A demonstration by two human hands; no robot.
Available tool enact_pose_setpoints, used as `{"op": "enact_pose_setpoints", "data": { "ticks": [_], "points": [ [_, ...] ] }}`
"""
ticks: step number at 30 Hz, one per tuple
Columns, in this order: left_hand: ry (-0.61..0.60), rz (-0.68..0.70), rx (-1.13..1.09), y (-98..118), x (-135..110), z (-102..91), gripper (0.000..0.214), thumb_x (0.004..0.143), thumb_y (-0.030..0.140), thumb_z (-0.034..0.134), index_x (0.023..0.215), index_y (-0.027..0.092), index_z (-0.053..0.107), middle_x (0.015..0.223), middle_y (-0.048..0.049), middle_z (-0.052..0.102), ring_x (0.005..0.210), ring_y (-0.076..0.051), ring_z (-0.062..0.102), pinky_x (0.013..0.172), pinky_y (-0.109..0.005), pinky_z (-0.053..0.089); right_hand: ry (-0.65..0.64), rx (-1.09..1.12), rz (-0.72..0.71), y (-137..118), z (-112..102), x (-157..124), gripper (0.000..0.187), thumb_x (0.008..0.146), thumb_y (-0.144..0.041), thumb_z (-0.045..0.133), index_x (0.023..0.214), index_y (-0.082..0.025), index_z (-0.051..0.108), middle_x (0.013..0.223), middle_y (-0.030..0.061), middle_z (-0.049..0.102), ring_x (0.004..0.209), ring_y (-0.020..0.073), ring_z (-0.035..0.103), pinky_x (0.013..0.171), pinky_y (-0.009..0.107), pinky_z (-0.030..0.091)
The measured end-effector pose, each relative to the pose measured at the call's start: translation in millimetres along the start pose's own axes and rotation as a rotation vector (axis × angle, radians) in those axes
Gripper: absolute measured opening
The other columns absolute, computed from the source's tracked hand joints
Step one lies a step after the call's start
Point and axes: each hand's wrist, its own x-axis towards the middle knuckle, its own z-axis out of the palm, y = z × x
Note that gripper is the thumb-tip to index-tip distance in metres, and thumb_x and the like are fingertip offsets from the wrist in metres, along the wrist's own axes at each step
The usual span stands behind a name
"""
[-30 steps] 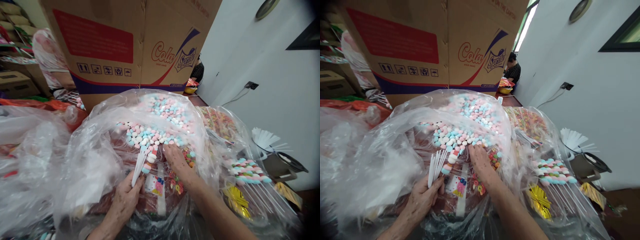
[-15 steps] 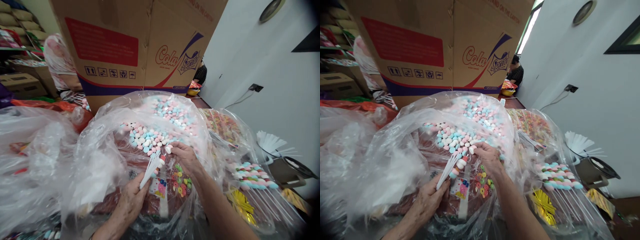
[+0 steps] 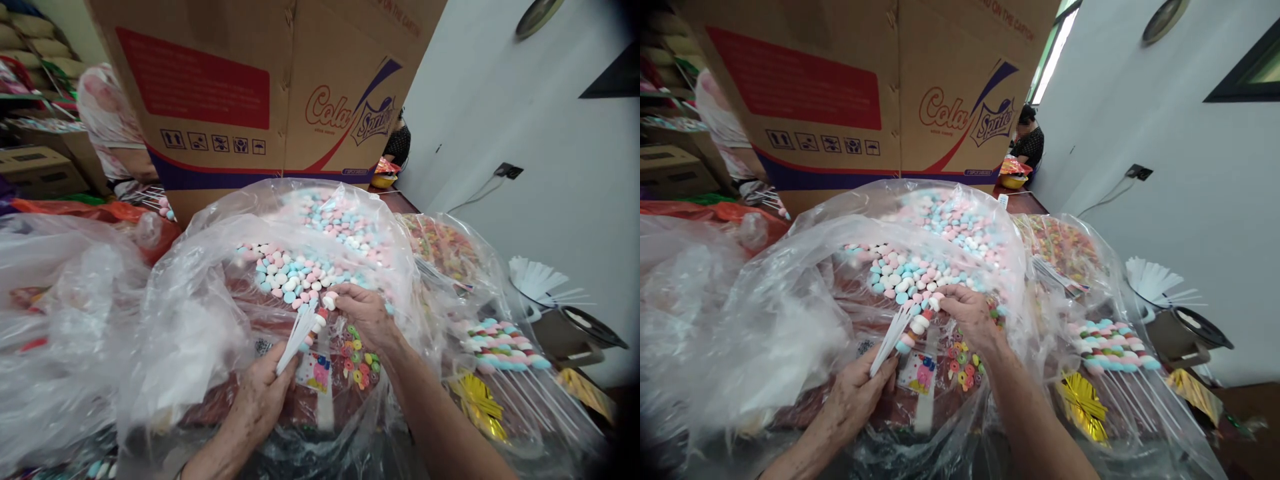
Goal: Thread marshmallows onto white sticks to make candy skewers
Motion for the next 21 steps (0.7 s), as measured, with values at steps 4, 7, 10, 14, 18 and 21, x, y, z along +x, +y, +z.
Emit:
{"op": "enact_pose_setpoints", "data": {
  "ticks": [4, 7, 10, 14, 18, 21],
  "points": [
    [0.004, 0.01, 0.006, -2.9, 0.1, 0.5, 0.034, 0.088, 0.045, 0.043, 0.069, 0.022, 0.057, 0.055, 0.0035, 0.053, 0.054, -0.018, 0.049, 0.056, -0.027, 0.036, -0.062, -0.049, -0.055, 6.8, -3.2, -0.7, 0.022, 0.068, -0.031, 0.079, 0.087, -0.02, 0.078, 0.077, 0.0001, 0.073, 0.065, 0.012, 0.062, 0.063, 0.024, 0.05],
    [0.001, 0.024, 0.002, -4.7, -1.0, 0.9, 0.034, 0.088, 0.045, 0.043, 0.065, 0.023, 0.053, 0.054, 0.0039, 0.051, 0.053, -0.017, 0.048, 0.055, -0.027, 0.036, -0.118, -0.148, -0.074, 9.9, -8.4, -1.0, 0.025, 0.074, -0.034, 0.076, 0.095, -0.022, 0.078, 0.083, 0.0004, 0.075, 0.069, 0.0131, 0.065, 0.068, 0.026, 0.052],
    [0.012, 0.034, -0.004, -2.2, -1.6, 0.9, 0.034, 0.087, 0.045, 0.043, 0.063, 0.023, 0.052, 0.054, 0.0038, 0.051, 0.053, -0.017, 0.048, 0.054, -0.027, 0.035, -0.184, -0.241, -0.087, 9.3, -12.2, -2.7, 0.027, 0.08, -0.036, 0.07, 0.103, -0.023, 0.077, 0.094, 0.0011, 0.076, 0.078, 0.0165, 0.068, 0.077, 0.032, 0.055],
    [0.025, 0.013, 0.008, 4.4, -0.8, -0.6, 0.035, 0.086, 0.047, 0.043, 0.062, 0.024, 0.051, 0.052, 0.0035, 0.05, 0.052, -0.018, 0.047, 0.054, -0.028, 0.035, -0.155, -0.433, -0.186, 9.7, -8.4, -10.4, 0.031, 0.087, -0.037, 0.061, 0.111, -0.023, 0.074, 0.109, 0.0019, 0.075, 0.099, 0.0224, 0.068, 0.093, 0.04, 0.053],
    [0.029, 0.008, 0.021, 4.5, -1.8, -1.2, 0.037, 0.087, 0.049, 0.04, 0.061, 0.024, 0.05, 0.053, 0.0034, 0.05, 0.052, -0.018, 0.047, 0.054, -0.028, 0.035, -0.091, -0.589, -0.338, 19.8, 0.2, -21.1, 0.035, 0.093, -0.037, 0.052, 0.12, -0.025, 0.07, 0.12, 0.0016, 0.071, 0.113, 0.0226, 0.065, 0.101, 0.039, 0.05],
    [0.048, -0.008, 0.024, 0.6, -2.7, 0.0, 0.04, 0.086, 0.052, 0.041, 0.059, 0.024, 0.048, 0.052, 0.0038, 0.048, 0.052, -0.018, 0.046, 0.053, -0.027, 0.033, -0.075, -0.646, -0.426, 30.6, 3.4, -25.7, 0.037, 0.094, -0.034, 0.048, 0.123, -0.024, 0.068, 0.123, 0.0029, 0.07, 0.113, 0.0216, 0.066, 0.102, 0.038, 0.05]
  ]
}}
